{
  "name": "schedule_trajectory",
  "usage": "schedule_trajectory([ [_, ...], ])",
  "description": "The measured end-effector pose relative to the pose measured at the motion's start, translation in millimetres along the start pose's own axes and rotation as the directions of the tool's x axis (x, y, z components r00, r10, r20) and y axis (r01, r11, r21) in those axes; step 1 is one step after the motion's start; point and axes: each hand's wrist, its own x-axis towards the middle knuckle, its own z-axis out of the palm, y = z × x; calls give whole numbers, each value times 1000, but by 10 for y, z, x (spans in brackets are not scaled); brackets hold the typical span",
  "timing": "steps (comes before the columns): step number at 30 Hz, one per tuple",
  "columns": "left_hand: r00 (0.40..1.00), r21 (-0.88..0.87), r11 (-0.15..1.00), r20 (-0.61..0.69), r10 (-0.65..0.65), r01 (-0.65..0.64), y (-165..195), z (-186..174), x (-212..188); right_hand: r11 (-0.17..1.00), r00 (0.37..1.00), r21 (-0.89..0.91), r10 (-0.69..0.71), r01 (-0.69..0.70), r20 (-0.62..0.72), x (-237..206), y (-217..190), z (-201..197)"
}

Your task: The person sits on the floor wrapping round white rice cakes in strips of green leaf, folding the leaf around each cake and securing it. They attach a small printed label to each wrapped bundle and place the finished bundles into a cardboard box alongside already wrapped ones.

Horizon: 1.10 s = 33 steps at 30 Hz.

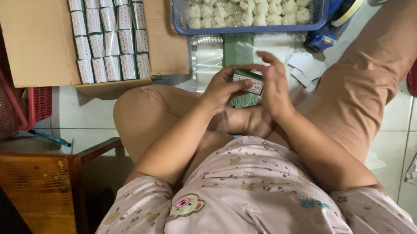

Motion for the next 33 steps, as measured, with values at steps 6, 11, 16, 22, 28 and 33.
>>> schedule_trajectory([
  [6,997,74,995,38,70,-72,-114,97,-14,933,999,356,41,-49,32,22,227,66],
  [11,999,-17,999,-27,46,-46,-112,100,-21,800,995,593,92,-91,29,22,343,-24],
  [16,997,-59,997,-70,40,-45,-78,95,-14,843,965,470,212,-262,156,-111,332,-84],
  [22,982,224,963,-81,172,-150,-53,85,-39,860,940,388,263,-331,218,-34,127,-118],
  [28,968,285,950,-174,181,-127,-30,35,-21,901,935,-265,-354,344,13,-67,-246,-262],
  [33,982,205,973,-132,135,-106,-22,11,-3,486,753,-585,-518,649,405,-130,-433,-362],
])
